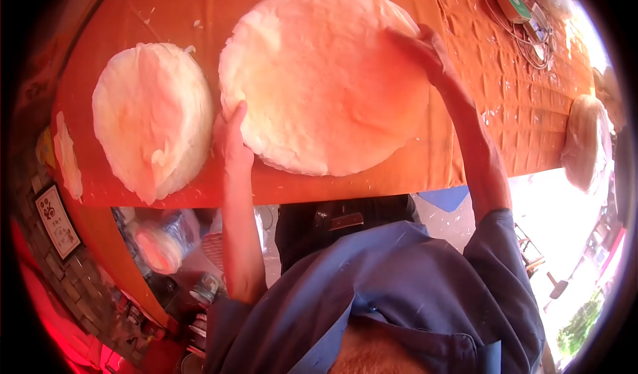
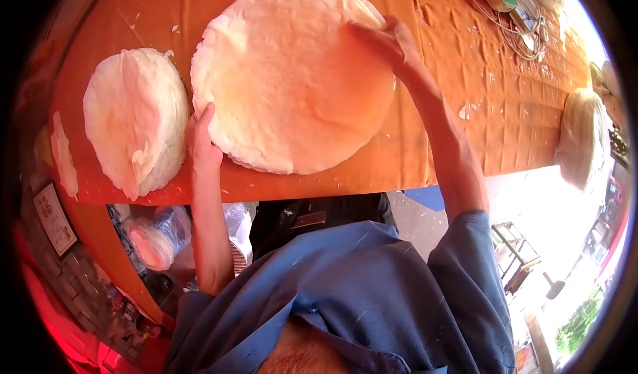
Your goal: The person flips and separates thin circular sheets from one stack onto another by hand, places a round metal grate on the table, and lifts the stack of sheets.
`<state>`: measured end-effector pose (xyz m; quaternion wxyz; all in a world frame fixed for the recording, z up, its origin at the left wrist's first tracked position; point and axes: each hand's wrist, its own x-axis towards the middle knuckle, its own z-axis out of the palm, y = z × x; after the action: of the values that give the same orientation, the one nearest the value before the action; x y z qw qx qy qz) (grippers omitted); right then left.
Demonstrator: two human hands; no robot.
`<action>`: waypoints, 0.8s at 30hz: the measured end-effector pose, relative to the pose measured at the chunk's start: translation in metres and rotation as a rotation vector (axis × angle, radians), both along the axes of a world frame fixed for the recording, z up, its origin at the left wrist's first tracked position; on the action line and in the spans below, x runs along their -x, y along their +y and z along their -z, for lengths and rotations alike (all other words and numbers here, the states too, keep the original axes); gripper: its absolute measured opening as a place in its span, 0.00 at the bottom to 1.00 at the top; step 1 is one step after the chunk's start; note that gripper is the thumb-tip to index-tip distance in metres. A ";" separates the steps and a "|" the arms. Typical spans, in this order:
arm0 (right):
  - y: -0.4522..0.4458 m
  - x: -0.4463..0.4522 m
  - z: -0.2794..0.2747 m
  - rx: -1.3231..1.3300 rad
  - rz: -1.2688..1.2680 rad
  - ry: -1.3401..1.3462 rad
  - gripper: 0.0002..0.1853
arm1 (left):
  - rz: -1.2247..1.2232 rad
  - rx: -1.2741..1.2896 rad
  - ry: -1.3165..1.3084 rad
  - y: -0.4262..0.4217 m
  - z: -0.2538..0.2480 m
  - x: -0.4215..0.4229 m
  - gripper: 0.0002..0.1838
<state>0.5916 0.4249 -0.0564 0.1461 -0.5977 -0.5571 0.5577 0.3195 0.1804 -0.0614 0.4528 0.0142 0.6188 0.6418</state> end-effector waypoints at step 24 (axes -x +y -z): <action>-0.003 0.005 0.015 -0.311 -0.124 0.022 0.38 | -0.122 0.195 0.234 -0.011 0.003 -0.022 0.27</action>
<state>0.5871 0.4217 -0.0715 0.2083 -0.5261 -0.6710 0.4792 0.3419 0.1695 -0.0649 0.3371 0.0071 0.7262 0.5991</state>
